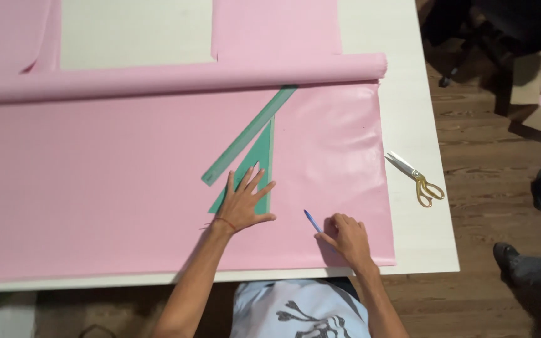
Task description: Measure and cut a piece of pink material on a workspace.
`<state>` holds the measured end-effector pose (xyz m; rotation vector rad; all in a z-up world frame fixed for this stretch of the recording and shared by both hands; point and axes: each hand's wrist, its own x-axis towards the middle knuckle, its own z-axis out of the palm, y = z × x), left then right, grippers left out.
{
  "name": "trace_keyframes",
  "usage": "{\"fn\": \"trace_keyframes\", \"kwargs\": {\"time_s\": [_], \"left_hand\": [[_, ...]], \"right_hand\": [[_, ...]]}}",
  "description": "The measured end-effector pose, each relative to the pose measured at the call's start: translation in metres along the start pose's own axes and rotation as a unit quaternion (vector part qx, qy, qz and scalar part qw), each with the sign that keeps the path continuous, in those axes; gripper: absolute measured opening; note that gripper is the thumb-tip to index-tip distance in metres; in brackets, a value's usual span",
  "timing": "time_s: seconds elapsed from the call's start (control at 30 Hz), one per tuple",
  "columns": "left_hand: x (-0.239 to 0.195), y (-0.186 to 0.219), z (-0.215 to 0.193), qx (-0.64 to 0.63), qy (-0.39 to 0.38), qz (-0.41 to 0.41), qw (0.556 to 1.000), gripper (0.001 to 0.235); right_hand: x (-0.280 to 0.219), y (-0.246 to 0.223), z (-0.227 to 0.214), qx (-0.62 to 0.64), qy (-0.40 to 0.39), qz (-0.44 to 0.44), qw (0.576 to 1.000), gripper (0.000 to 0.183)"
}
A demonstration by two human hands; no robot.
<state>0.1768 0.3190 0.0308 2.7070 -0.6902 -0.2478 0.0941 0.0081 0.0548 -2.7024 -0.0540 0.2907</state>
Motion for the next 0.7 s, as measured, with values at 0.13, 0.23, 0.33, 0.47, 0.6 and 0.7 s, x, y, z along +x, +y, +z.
{"fn": "trace_keyframes", "kwargs": {"time_s": [0.13, 0.23, 0.33, 0.47, 0.6, 0.7], "left_hand": [[0.003, -0.062, -0.021, -0.005, -0.032, 0.041, 0.999, 0.100], [0.012, -0.120, -0.033, 0.025, -0.041, 0.041, 0.998, 0.107], [0.021, -0.158, -0.054, 0.057, -0.047, 0.015, 0.997, 0.102], [0.045, -0.203, -0.079, 0.043, -0.046, -0.053, 0.997, 0.091], [0.088, -0.279, -0.048, -0.032, 0.033, -0.103, 0.994, 0.078], [0.112, -0.296, -0.041, -0.040, 0.072, -0.100, 0.992, 0.071]], "right_hand": [[-0.005, 0.001, 0.008, 0.028, 0.026, -0.006, 0.999, 0.036], [-0.004, -0.007, 0.006, 0.050, 0.032, 0.014, 0.998, 0.037], [0.000, -0.008, 0.009, 0.043, 0.043, 0.019, 0.998, 0.036], [0.003, -0.020, 0.002, 0.059, -0.003, 0.092, 0.994, 0.036], [0.004, -0.021, 0.002, 0.060, 0.008, 0.088, 0.994, 0.037], [0.004, -0.018, 0.005, 0.058, -0.002, 0.109, 0.992, 0.037]]}}
